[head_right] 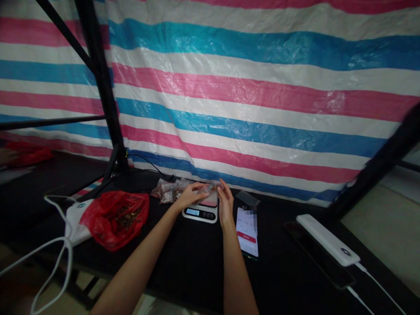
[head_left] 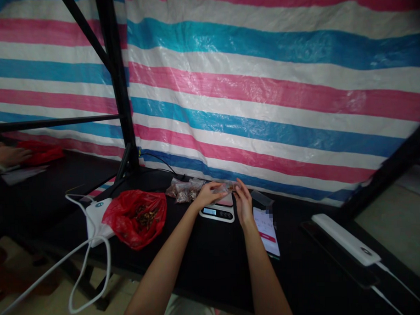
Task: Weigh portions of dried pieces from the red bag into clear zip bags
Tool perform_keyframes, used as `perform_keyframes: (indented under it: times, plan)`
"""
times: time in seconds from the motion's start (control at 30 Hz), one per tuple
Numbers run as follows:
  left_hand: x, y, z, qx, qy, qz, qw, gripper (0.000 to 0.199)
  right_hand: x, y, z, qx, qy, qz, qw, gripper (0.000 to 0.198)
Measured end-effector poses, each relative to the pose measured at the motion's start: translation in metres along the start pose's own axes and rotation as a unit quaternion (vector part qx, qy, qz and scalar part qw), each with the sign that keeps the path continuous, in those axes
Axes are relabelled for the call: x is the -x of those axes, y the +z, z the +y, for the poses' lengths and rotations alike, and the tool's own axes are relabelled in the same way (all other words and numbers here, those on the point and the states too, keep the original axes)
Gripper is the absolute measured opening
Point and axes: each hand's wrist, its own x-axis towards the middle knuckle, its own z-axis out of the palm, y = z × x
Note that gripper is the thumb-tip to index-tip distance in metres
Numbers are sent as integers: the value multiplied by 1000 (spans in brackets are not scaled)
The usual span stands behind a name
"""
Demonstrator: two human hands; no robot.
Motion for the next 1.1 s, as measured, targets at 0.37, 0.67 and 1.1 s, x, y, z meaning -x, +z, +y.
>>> perform_keyframes:
  times: [0.37,0.67,1.1]
  plan:
    - [1,2,-1,78,5,-19,997,48,3,6,-4,117,-87,-70,987,47]
    - [1,-3,2,54,9,-22,998,45,9,11,-13,183,-155,-26,970,39]
    - [-5,10,-2,-353,10,-4,935,62,-10,-8,10,83,-95,127,984,40]
